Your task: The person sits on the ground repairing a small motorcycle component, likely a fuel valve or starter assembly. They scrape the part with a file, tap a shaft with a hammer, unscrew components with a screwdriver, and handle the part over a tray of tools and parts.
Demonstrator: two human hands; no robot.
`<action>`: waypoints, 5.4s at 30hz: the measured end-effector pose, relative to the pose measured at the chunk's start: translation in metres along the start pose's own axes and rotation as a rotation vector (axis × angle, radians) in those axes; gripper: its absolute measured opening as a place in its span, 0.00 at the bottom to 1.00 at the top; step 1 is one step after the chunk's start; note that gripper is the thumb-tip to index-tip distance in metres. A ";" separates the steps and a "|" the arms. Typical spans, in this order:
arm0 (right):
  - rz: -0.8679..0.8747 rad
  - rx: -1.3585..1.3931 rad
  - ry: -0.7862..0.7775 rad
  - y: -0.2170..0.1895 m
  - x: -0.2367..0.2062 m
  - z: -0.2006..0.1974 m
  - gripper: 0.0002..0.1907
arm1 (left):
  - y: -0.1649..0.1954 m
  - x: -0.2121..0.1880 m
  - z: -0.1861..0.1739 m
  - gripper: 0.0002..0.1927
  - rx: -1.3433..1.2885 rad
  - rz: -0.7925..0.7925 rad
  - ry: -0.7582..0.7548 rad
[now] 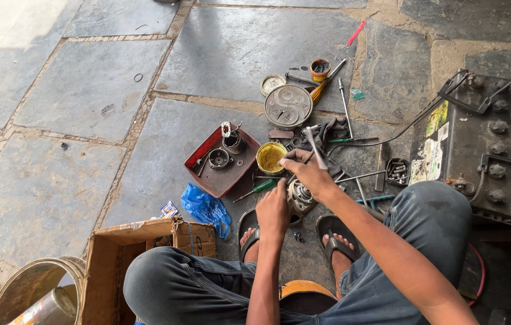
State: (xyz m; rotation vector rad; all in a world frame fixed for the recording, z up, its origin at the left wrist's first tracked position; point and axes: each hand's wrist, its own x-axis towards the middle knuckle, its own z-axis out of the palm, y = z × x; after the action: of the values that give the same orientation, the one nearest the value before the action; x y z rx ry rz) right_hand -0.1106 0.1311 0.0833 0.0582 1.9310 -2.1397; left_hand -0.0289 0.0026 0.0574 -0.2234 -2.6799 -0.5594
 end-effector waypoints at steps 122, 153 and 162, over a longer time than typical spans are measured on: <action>0.073 -0.011 -0.016 0.017 0.008 0.004 0.07 | -0.006 0.002 -0.029 0.50 0.028 -0.273 -0.447; 0.063 -0.056 -0.012 0.021 0.009 0.004 0.07 | -0.006 0.011 -0.036 0.54 0.017 -0.355 -0.513; 0.086 -0.033 0.003 0.021 0.010 0.003 0.07 | -0.012 0.003 -0.030 0.56 -0.222 -0.348 -0.643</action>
State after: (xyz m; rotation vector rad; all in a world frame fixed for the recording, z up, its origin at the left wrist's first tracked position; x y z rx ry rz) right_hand -0.1153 0.1251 0.0609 0.1357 1.9290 -2.0535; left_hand -0.0246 -0.0207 0.0793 0.0166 -3.3038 -1.0426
